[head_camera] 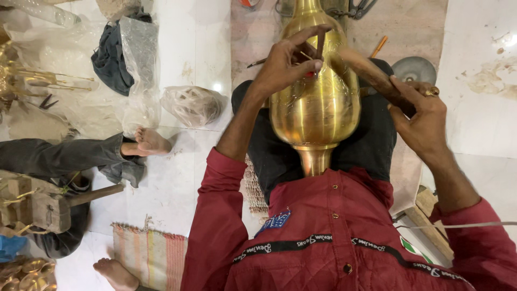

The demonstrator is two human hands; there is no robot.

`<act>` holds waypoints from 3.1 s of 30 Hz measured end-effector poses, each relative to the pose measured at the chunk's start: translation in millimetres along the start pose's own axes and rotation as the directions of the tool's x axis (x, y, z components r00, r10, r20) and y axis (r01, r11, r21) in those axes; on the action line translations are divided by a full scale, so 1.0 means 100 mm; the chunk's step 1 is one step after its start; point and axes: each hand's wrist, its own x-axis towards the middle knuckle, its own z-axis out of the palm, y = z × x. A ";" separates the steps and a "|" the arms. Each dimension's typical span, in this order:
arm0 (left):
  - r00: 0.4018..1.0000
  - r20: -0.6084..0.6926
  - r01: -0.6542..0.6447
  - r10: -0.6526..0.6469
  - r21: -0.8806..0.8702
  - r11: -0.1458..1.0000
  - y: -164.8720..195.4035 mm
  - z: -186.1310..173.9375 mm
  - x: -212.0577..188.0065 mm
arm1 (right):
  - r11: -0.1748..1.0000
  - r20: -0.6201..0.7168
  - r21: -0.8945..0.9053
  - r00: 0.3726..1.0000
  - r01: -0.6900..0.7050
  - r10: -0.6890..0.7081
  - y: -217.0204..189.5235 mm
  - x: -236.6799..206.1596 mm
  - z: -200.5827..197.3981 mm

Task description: The person sits on the floor with a brass vase on their lap and engraves decorative patterns into its surface, holding a small chisel against the metal and striking it with a wooden mallet, repositioning the chisel repeatedly to work across the design.

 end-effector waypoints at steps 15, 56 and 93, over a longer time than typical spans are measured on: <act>0.935 0.339 -0.140 0.104 0.085 0.986 -0.23 -0.05 0.47 | 1.000 0.049 -0.010 0.999 -0.017 0.017 -0.06 0.05 -0.14; 0.998 -0.058 0.042 -0.034 0.147 0.988 -0.01 0.17 0.03 | 0.937 0.108 -0.190 0.955 0.291 -0.275 -0.53 1.07 -0.61; 0.977 0.212 -0.061 -0.002 0.288 0.956 0.13 0.10 0.26 | 0.885 0.011 -0.407 0.970 0.226 -0.243 -0.40 0.34 -0.42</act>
